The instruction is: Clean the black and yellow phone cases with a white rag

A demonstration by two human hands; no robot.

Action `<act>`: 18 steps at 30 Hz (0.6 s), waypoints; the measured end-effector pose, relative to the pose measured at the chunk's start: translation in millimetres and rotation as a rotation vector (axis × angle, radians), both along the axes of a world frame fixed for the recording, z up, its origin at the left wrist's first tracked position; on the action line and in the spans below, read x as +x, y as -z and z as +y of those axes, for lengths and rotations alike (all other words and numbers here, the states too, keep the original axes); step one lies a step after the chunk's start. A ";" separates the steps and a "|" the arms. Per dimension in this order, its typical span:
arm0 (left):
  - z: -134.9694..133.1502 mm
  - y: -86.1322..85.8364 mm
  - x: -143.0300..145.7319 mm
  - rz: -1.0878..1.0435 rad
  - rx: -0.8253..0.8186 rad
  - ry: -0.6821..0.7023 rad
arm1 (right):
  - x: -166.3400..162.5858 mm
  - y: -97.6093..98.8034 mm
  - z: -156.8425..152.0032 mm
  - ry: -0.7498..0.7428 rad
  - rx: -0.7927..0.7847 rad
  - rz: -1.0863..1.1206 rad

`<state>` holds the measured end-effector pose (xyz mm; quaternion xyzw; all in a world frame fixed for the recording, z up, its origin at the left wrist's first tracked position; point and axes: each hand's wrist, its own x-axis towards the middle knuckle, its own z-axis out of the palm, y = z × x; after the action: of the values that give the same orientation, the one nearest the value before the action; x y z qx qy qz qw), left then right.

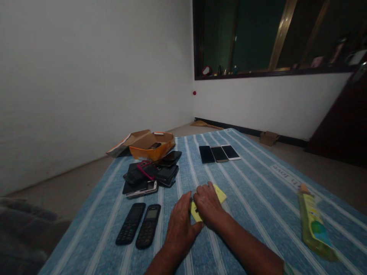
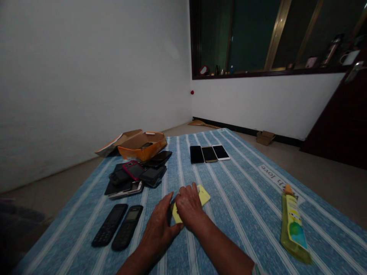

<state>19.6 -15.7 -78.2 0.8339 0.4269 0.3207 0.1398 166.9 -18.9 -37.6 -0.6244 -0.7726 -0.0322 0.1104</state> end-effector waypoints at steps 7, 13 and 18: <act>1.2 2.0 0.1 -0.011 0.029 0.016 | -1.6 0.4 1.9 -0.069 -0.020 0.029; -0.5 -2.4 1.0 -0.020 0.016 0.023 | 0.3 1.4 1.5 -0.024 0.018 0.020; -1.2 -3.0 1.4 -0.021 -0.001 0.023 | 3.9 0.5 1.7 0.037 0.058 -0.012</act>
<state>21.0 -16.9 -75.2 0.8354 0.4158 0.3274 0.1485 170.8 -17.2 -38.1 -0.6349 -0.7603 -0.0604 0.1233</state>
